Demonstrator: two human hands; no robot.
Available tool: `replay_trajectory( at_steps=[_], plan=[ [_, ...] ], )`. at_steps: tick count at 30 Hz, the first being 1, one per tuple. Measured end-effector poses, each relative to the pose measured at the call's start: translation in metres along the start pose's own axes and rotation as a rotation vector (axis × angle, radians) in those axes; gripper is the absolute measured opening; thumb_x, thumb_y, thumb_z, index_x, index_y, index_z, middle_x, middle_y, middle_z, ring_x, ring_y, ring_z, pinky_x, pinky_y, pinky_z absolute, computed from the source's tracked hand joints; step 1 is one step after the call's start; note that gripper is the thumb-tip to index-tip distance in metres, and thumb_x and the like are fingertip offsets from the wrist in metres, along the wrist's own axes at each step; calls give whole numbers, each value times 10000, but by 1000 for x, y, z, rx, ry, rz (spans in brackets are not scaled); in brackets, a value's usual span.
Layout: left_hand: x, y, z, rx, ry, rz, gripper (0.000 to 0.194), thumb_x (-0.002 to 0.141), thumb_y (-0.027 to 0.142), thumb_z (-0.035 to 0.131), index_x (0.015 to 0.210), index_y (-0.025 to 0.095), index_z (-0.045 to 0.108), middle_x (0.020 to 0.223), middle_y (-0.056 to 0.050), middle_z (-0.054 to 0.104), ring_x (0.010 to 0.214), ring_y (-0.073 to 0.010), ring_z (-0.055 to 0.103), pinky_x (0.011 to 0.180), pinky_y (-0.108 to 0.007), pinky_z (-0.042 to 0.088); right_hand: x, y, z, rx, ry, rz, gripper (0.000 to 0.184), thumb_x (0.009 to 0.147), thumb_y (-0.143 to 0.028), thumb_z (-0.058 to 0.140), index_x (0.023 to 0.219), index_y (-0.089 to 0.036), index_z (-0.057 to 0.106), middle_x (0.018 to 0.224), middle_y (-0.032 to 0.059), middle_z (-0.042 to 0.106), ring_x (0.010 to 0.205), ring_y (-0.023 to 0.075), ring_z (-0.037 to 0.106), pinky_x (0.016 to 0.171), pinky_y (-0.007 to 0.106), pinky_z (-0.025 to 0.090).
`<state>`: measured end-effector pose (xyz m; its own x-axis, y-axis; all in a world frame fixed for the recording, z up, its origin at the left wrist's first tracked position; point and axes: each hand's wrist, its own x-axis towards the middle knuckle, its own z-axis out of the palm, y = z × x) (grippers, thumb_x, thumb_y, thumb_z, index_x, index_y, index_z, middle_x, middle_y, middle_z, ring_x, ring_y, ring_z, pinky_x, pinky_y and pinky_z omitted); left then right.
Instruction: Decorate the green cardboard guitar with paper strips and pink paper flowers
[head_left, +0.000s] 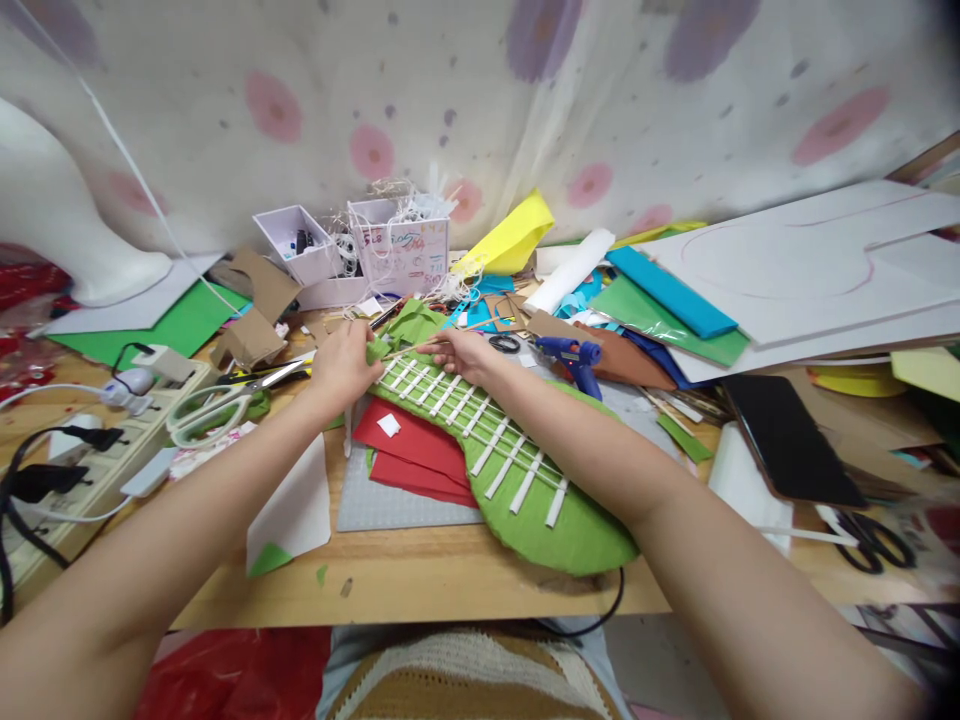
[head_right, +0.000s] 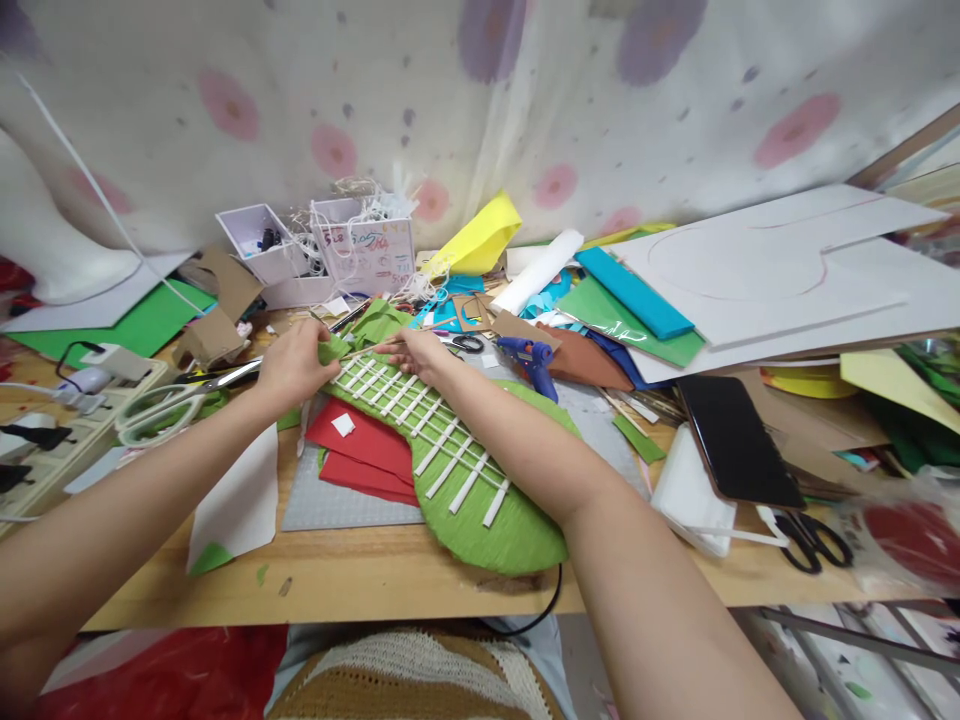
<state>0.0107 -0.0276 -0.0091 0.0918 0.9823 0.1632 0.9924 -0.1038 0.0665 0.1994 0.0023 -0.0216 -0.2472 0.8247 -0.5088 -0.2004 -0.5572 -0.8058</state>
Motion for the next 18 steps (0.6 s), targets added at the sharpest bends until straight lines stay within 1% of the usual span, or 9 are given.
replay_trajectory(
  at_steps=[2, 4, 8, 10, 12, 15, 16, 18],
  plan=[
    [-1, -1, 1, 4, -1, 7, 270, 763, 248, 590, 1015, 205, 504, 1070, -91, 601, 998, -277, 604, 807, -366, 454, 2, 0, 0, 54, 7, 51, 174, 954, -104, 406, 806, -175, 466, 710, 26, 711, 402, 36, 508, 319, 108, 288],
    [-1, -2, 3, 0, -4, 15, 270, 761, 245, 590, 1013, 206, 504, 1076, -90, 599, 990, -275, 605, 801, -365, 453, 4, 0, 0, 72, -25, 69, 152, 950, -106, 434, 821, -175, 476, 715, 31, 712, 446, 49, 566, 315, 102, 292],
    [-2, -5, 8, -1, -5, 20, 260, 764, 252, 590, 1004, 207, 501, 1056, -89, 601, 987, -273, 601, 797, -365, 453, 5, 1, -1, 34, -121, 98, 147, 956, -125, 460, 848, -149, 557, 688, 34, 714, 477, 58, 611, 315, 99, 299],
    [-3, -6, 9, -3, -6, 18, 253, 767, 255, 589, 999, 208, 500, 1049, -86, 603, 995, -272, 598, 802, -364, 454, 1, 0, -1, -24, -155, 88, 172, 963, -145, 456, 867, -136, 599, 723, 42, 731, 478, 55, 615, 320, 103, 301],
    [-3, -6, 9, -9, -7, 8, 246, 767, 258, 592, 990, 211, 499, 1045, -82, 604, 996, -269, 597, 800, -361, 455, -6, -2, -1, -137, -165, 3, 175, 951, -152, 478, 886, -131, 639, 809, 53, 753, 497, 50, 624, 336, 108, 312],
    [-2, -6, 8, -28, -4, -12, 244, 762, 259, 594, 983, 219, 500, 1029, -75, 607, 982, -265, 600, 789, -361, 456, -17, -7, -1, -399, -137, -268, 136, 900, -159, 555, 871, -139, 686, 914, 50, 762, 546, 46, 633, 373, 109, 342],
    [-2, -6, 7, -33, 0, -15, 247, 759, 258, 594, 985, 220, 500, 1026, -74, 607, 978, -266, 601, 786, -362, 456, -19, -8, -1, -473, -120, -356, 127, 882, -161, 574, 845, -140, 694, 904, 46, 761, 556, 45, 632, 386, 108, 349],
    [0, -7, 7, -40, 12, -16, 253, 757, 259, 593, 988, 222, 498, 1023, -75, 609, 969, -267, 603, 779, -365, 455, -20, -10, -1, -545, -82, -467, 123, 852, -158, 588, 793, -140, 694, 837, 35, 754, 562, 48, 625, 416, 107, 365]
  ],
)
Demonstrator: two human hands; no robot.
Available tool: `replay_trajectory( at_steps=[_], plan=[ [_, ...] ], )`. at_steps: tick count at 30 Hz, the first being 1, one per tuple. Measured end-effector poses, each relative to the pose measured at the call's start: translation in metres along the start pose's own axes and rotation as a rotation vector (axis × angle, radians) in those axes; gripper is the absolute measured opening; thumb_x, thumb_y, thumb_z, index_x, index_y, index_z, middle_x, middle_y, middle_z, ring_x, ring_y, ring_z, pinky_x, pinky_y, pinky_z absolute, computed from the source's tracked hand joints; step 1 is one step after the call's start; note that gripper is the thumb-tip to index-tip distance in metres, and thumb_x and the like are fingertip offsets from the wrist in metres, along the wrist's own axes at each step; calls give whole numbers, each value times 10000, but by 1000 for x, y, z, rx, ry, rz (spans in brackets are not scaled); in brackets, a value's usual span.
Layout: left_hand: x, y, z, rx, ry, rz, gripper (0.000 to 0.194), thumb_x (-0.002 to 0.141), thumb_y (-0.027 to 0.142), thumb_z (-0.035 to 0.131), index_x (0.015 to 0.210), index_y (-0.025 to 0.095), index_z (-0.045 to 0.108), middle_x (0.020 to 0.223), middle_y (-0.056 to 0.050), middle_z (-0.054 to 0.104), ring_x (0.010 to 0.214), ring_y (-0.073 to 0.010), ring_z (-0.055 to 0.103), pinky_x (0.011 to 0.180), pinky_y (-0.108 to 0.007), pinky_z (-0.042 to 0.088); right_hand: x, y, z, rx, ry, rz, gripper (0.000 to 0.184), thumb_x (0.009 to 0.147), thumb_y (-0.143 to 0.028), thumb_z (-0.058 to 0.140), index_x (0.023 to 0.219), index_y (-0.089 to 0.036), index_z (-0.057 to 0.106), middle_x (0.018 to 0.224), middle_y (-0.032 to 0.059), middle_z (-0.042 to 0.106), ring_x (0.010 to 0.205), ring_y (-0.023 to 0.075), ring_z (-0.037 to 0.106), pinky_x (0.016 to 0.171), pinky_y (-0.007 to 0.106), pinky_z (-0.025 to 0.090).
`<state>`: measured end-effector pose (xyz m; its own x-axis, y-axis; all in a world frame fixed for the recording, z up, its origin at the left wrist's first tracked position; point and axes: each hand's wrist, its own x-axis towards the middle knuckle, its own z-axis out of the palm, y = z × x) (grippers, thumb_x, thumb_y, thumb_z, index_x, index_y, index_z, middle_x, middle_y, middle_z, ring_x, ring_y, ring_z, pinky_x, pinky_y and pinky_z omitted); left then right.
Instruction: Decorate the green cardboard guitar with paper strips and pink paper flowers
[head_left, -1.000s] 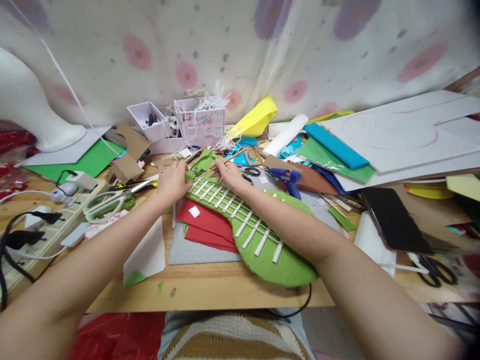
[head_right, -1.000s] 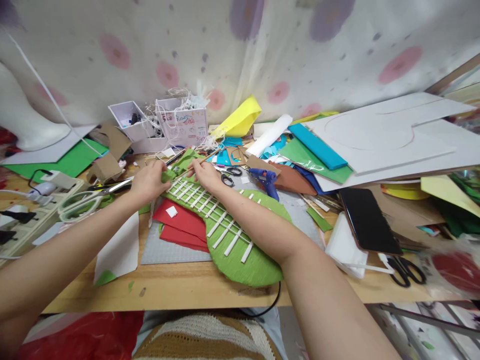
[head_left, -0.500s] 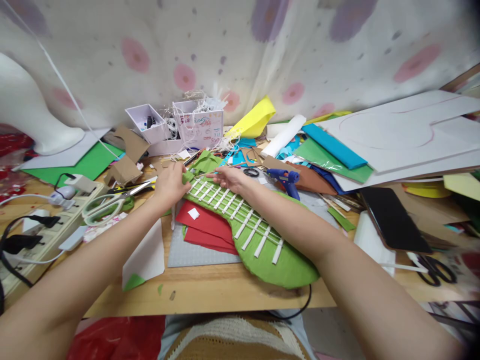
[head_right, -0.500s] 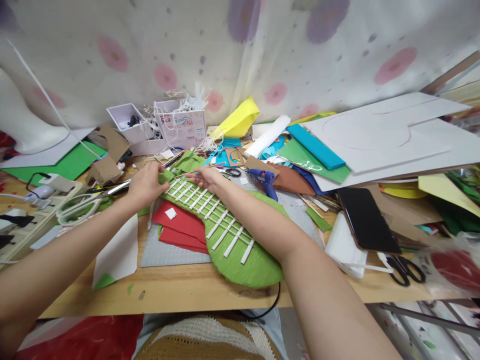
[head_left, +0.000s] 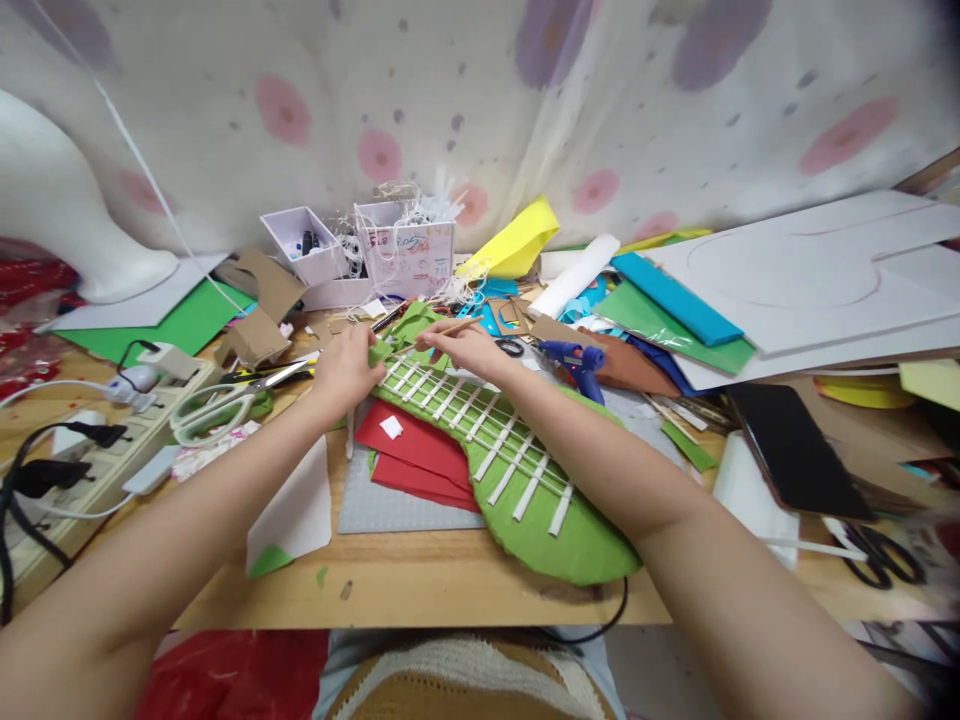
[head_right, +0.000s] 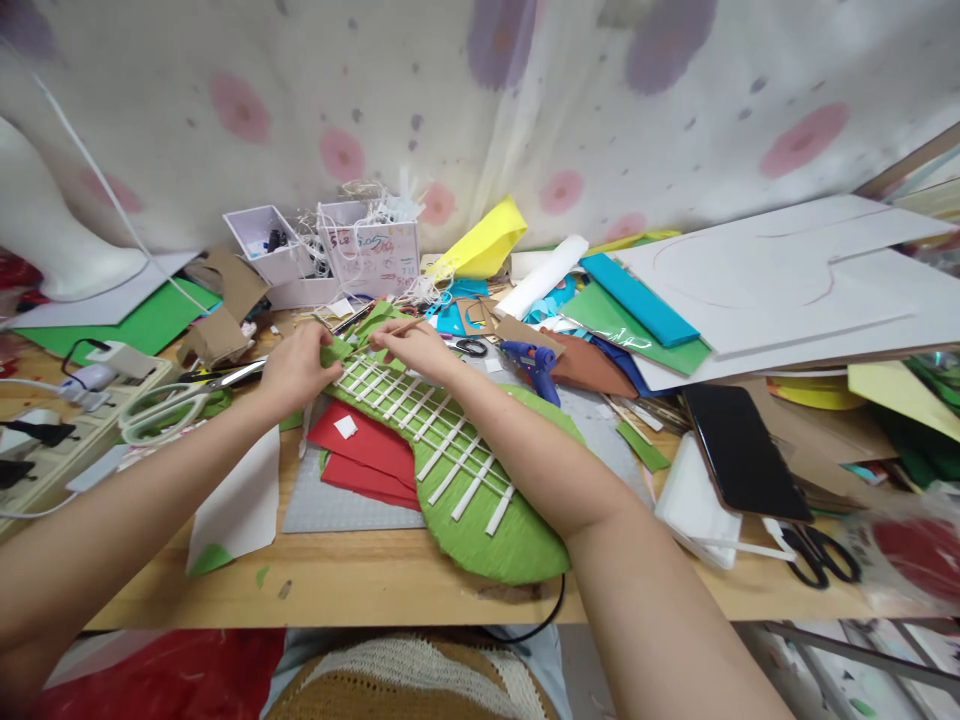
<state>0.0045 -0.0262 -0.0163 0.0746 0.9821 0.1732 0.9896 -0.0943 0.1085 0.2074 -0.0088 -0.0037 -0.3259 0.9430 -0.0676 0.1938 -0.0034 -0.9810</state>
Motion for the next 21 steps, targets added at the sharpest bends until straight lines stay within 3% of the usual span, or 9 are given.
replay_trajectory(
  at_steps=[8, 14, 21],
  plan=[
    [-3, -2, 0, -19, -6, 25, 257, 765, 252, 591, 1001, 213, 497, 1041, -83, 601, 975, -268, 600, 798, -369, 453, 10, 11, -3, 160, 184, -6, 208, 820, -118, 475, 668, -149, 613, 625, 12, 696, 514, 83, 614, 407, 141, 350],
    [-3, -1, 0, -13, 1, 10, 263, 762, 263, 594, 1001, 223, 492, 1042, -71, 605, 979, -261, 603, 794, -354, 454, 10, 9, -3, 212, 145, 105, 212, 822, -84, 478, 656, -141, 595, 606, 21, 692, 502, 81, 611, 395, 141, 343],
    [-3, 0, -2, -34, -3, -24, 290, 752, 267, 601, 1020, 214, 503, 1048, -82, 611, 961, -273, 613, 790, -369, 452, 10, 15, 4, 268, 18, 179, 191, 893, -124, 491, 771, -135, 638, 813, 57, 760, 561, 69, 642, 381, 131, 324]
  ],
)
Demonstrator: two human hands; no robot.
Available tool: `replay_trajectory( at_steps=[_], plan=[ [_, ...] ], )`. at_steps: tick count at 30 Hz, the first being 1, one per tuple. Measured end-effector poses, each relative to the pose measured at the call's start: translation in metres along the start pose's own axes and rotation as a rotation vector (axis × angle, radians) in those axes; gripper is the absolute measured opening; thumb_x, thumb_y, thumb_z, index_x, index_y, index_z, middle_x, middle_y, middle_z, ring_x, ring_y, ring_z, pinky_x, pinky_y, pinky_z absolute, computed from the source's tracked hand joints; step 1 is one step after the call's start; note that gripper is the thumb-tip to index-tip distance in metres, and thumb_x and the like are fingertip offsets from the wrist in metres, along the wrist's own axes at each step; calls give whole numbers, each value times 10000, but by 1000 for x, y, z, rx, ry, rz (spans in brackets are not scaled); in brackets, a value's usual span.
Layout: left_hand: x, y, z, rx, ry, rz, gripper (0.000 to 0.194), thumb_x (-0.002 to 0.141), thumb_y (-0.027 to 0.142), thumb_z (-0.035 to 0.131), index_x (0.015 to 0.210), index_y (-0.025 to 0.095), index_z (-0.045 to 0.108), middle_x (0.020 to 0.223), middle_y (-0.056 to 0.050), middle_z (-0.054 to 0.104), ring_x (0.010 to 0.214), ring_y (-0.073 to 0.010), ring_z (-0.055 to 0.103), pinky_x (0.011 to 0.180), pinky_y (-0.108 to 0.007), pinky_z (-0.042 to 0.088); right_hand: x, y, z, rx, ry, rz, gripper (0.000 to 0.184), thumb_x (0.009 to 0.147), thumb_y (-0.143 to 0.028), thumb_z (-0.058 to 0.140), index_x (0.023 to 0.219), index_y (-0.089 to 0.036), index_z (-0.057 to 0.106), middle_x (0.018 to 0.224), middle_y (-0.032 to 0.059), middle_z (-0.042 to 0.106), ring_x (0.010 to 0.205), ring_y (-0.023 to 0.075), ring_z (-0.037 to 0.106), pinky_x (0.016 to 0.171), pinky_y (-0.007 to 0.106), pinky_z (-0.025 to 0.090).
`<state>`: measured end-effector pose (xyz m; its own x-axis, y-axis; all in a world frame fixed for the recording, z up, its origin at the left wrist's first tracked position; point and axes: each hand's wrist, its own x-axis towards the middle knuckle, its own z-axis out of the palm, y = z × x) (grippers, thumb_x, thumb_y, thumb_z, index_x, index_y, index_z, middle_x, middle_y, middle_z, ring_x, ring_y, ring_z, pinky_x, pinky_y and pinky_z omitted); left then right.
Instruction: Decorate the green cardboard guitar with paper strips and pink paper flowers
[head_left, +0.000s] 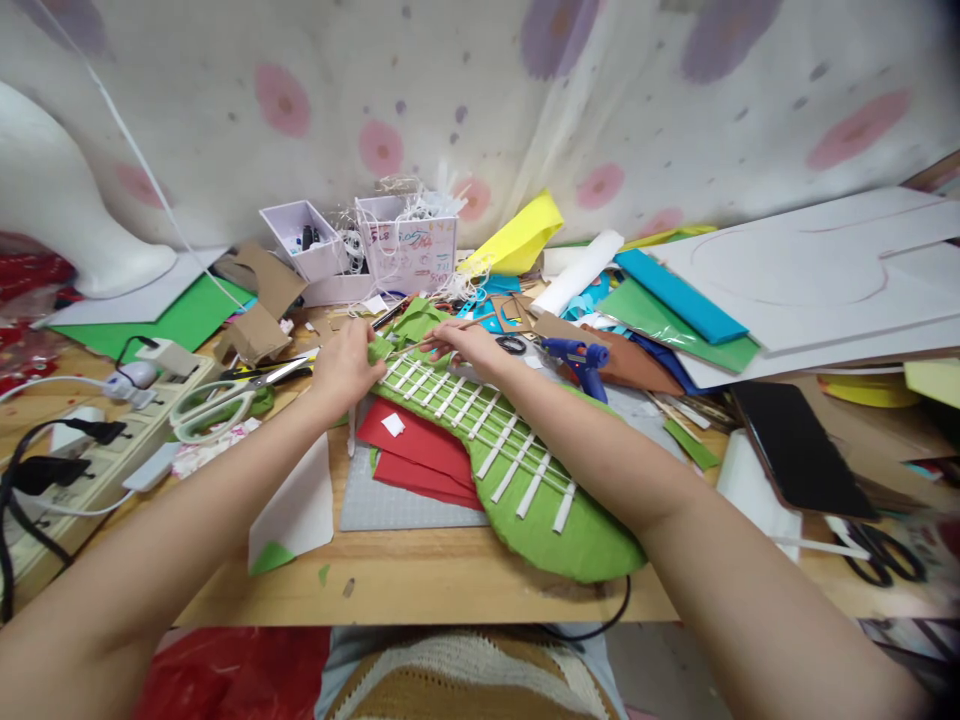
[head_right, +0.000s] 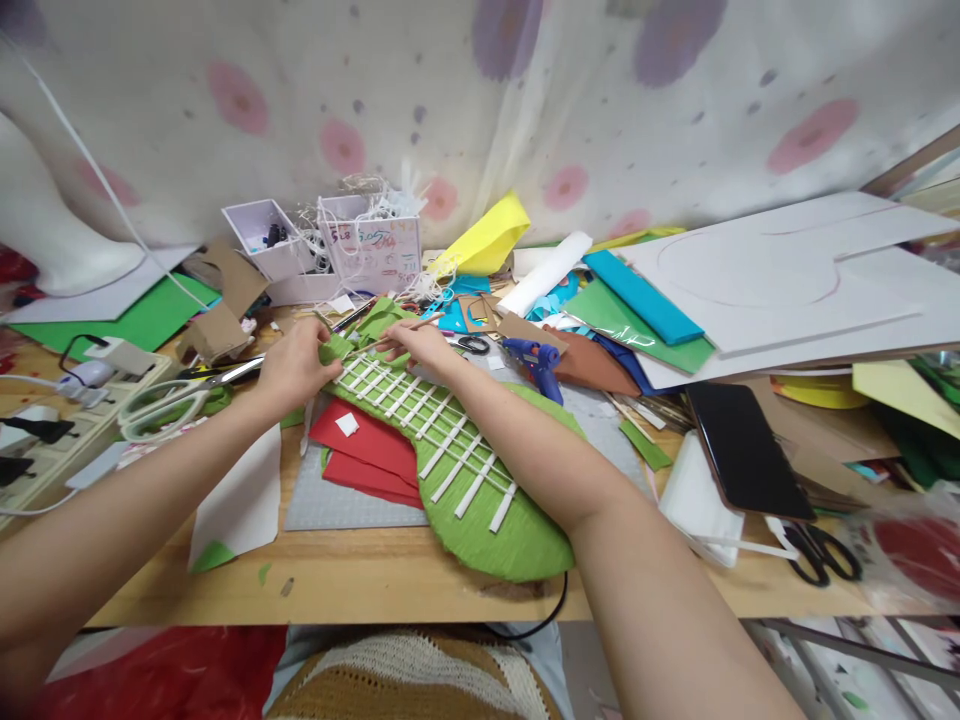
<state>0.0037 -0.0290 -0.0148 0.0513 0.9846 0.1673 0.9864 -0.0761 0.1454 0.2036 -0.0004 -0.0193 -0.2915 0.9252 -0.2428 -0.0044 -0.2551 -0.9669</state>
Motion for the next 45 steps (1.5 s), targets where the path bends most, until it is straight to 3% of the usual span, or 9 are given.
replay_trajectory(
  at_steps=[3, 5, 9, 11, 23, 31, 37, 40, 45],
  plan=[
    [-1, 1, 0, 9, -2, 2, 290, 750, 259, 603, 1017, 215, 499, 1035, -80, 609, 960, -271, 611, 788, -367, 452, -1, -1, -1, 34, -42, 86, 166, 921, -159, 511, 863, -140, 666, 929, 67, 767, 572, 61, 644, 384, 124, 326],
    [-2, 1, -1, 9, -1, 6, 288, 753, 258, 605, 1014, 216, 489, 1023, -74, 607, 948, -262, 611, 778, -358, 452, -1, -4, -2, 36, 4, 111, 176, 922, -163, 510, 836, -133, 661, 912, 73, 766, 558, 61, 636, 382, 126, 335],
    [-2, 1, 0, 5, 10, 19, 287, 761, 261, 605, 1013, 212, 478, 1020, -71, 604, 941, -255, 607, 776, -352, 447, 0, -11, -8, 2, 184, -2, 277, 909, -127, 439, 691, -121, 609, 729, 75, 739, 505, 72, 606, 363, 145, 341],
    [-2, 0, 0, 3, 12, 27, 283, 764, 260, 605, 1012, 210, 478, 1027, -71, 602, 944, -254, 605, 786, -353, 446, -1, -13, -9, -4, 202, -62, 290, 895, -109, 417, 671, -121, 601, 689, 73, 729, 495, 77, 601, 367, 153, 356],
    [-1, 2, -1, -13, 4, -7, 299, 758, 268, 607, 1026, 212, 486, 1019, -70, 600, 925, -249, 604, 791, -361, 454, -1, -9, -5, -4, 128, -22, 282, 869, -83, 420, 659, -132, 602, 651, 46, 719, 501, 70, 609, 385, 143, 348],
    [0, -1, 2, -19, 16, -2, 295, 753, 273, 613, 1008, 222, 476, 1001, -61, 593, 921, -246, 605, 781, -355, 449, -1, -8, -3, -31, 102, 3, 277, 919, -113, 450, 695, -128, 612, 737, 62, 748, 526, 74, 630, 375, 147, 346],
    [-3, -1, 3, 1, 0, 3, 276, 756, 264, 598, 994, 225, 464, 997, -70, 589, 945, -269, 602, 769, -370, 448, 1, -3, -4, 69, -9, 128, 254, 960, -188, 463, 799, -121, 649, 813, 79, 761, 545, 69, 641, 384, 135, 359],
    [-3, -2, 2, 3, -11, 3, 280, 757, 269, 601, 997, 228, 462, 1005, -68, 591, 944, -266, 605, 771, -365, 450, 3, -5, -6, 74, 80, 130, 295, 951, -168, 433, 735, -119, 627, 747, 77, 749, 504, 63, 613, 382, 137, 344],
    [-3, 0, 2, 10, -19, -1, 293, 758, 262, 605, 1018, 225, 474, 1000, -61, 588, 941, -260, 607, 792, -362, 451, 4, -10, -8, -31, 253, -63, 322, 937, -140, 392, 667, -138, 568, 677, 61, 730, 445, 60, 568, 372, 155, 335]
  ],
)
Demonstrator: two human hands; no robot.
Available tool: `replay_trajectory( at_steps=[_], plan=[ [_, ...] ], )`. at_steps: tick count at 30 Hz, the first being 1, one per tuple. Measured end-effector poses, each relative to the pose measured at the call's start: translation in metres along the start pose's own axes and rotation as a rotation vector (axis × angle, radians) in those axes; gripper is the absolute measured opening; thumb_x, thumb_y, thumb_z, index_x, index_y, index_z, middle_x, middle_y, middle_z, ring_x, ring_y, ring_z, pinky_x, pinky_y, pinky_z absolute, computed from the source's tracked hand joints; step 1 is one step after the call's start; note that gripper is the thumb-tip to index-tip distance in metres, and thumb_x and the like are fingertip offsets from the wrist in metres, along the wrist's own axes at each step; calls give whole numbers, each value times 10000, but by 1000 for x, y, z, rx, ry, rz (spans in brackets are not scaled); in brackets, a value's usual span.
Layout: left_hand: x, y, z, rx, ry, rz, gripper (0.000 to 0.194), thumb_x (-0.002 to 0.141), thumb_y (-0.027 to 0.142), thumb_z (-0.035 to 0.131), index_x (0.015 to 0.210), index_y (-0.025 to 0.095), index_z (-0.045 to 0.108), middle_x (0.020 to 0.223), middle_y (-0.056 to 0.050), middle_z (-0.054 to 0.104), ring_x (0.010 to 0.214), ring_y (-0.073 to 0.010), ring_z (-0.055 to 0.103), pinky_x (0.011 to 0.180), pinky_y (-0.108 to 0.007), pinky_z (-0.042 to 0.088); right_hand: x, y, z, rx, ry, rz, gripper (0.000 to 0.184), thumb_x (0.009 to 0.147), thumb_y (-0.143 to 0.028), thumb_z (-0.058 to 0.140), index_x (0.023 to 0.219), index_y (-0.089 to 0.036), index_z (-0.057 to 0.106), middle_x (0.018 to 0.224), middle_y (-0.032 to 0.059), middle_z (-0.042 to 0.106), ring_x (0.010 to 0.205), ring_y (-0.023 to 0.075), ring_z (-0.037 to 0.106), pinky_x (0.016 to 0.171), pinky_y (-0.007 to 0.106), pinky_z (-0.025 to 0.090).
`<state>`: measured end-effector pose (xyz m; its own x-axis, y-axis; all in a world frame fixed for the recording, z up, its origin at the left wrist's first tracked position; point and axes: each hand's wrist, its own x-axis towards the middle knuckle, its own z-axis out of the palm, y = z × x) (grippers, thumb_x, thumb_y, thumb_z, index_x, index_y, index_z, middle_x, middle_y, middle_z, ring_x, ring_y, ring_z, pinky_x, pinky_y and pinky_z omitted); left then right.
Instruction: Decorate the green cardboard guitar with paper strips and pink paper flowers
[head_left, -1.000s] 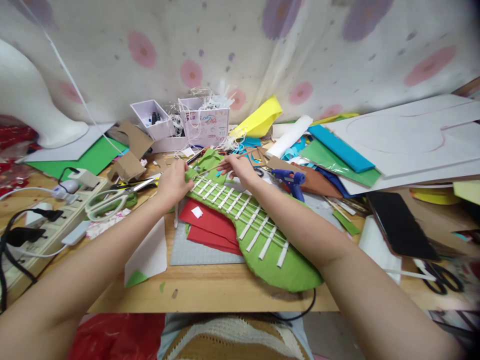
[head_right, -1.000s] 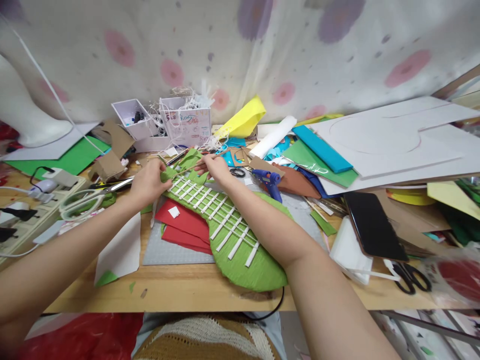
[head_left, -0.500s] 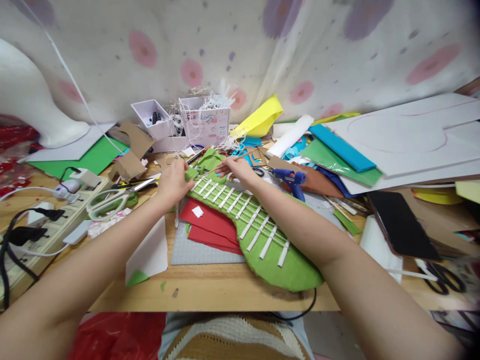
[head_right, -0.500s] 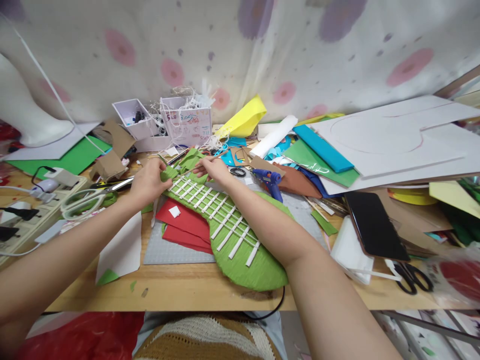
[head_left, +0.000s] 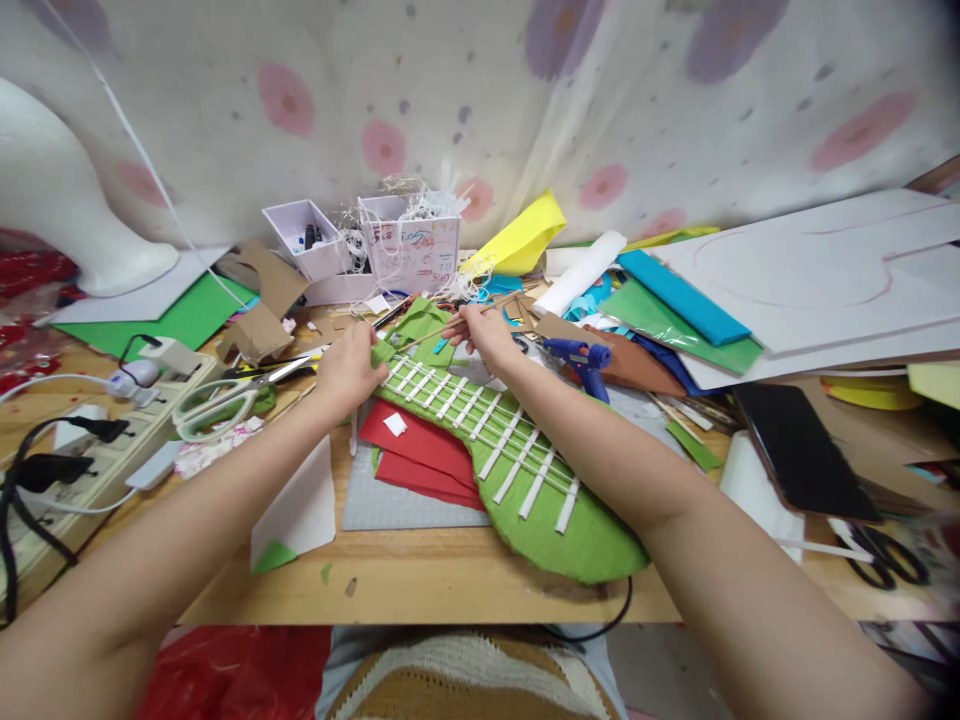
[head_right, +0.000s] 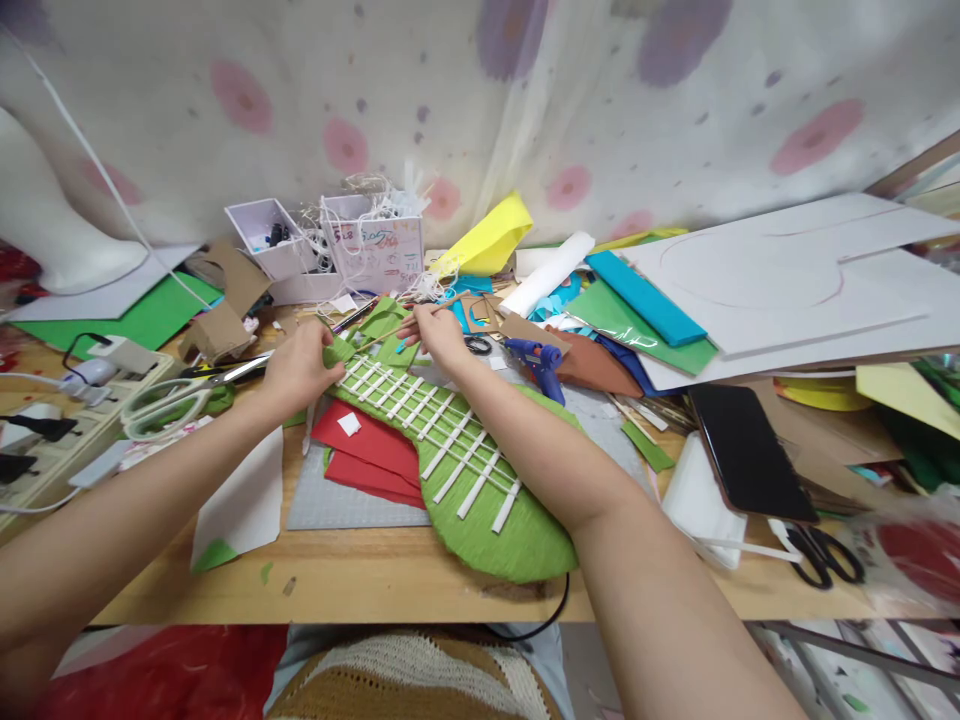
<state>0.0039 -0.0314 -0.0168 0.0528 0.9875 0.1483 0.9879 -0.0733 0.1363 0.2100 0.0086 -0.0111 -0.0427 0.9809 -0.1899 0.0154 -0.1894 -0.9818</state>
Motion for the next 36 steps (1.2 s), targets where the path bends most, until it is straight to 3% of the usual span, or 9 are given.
replay_trajectory(
  at_steps=[4, 7, 12, 16, 21, 27, 32, 36],
  plan=[
    [-1, 1, 0, -3, -2, 4, 279, 762, 242, 599, 1023, 221, 502, 1030, -73, 581, 983, -266, 588, 826, -364, 452, -1, 1, 2, -45, -18, -18, 303, 933, -152, 410, 675, -148, 568, 637, 41, 707, 448, 68, 569, 373, 161, 339],
    [0, -2, 0, -14, 3, 98, 252, 774, 219, 583, 1025, 215, 555, 1094, -91, 558, 1068, -272, 546, 909, -371, 436, -1, 3, 4, -27, -13, -9, 316, 925, -141, 397, 658, -149, 565, 584, 26, 672, 439, 71, 558, 371, 165, 323],
    [9, -6, 0, -49, -8, 303, 223, 804, 220, 560, 1005, 223, 655, 1139, -103, 521, 1144, -276, 478, 1006, -402, 393, 5, 9, 1, 39, 171, -84, 341, 912, -166, 380, 610, -167, 539, 493, -12, 578, 433, 66, 511, 462, 153, 392],
    [20, -6, 3, -35, -66, 363, 172, 783, 230, 579, 906, 241, 699, 1072, -87, 531, 1112, -277, 481, 990, -415, 402, 8, 12, -3, 69, 280, -146, 347, 907, -200, 368, 599, -184, 527, 469, -24, 529, 446, 80, 487, 496, 164, 402],
    [37, -7, 4, 37, -123, 491, 132, 750, 203, 575, 784, 222, 702, 1026, -88, 575, 1065, -263, 518, 951, -382, 424, 6, 13, -2, 101, 267, -175, 334, 893, -203, 396, 584, -186, 521, 452, -31, 520, 442, 81, 476, 479, 166, 376],
    [54, -10, -6, 197, -287, 656, 170, 749, 223, 556, 776, 197, 722, 1016, -93, 608, 1041, -248, 542, 948, -345, 431, 8, 16, 0, 172, 252, -190, 325, 888, -218, 434, 578, -183, 523, 419, -43, 507, 408, 74, 454, 454, 165, 356],
    [56, -8, -4, 285, -286, 669, 237, 818, 237, 493, 824, 173, 721, 1032, -124, 613, 1069, -259, 546, 980, -356, 421, 9, 22, 0, 148, 237, -244, 343, 915, -314, 457, 604, -188, 528, 447, -39, 526, 423, 78, 471, 469, 177, 371],
    [50, -7, 2, 182, -235, 550, 194, 791, 215, 527, 894, 189, 689, 1057, -117, 606, 1102, -273, 543, 970, -380, 438, 8, 24, 2, 110, 226, -287, 384, 933, -389, 457, 614, -187, 527, 465, -35, 531, 427, 76, 461, 469, 188, 367]
  ],
)
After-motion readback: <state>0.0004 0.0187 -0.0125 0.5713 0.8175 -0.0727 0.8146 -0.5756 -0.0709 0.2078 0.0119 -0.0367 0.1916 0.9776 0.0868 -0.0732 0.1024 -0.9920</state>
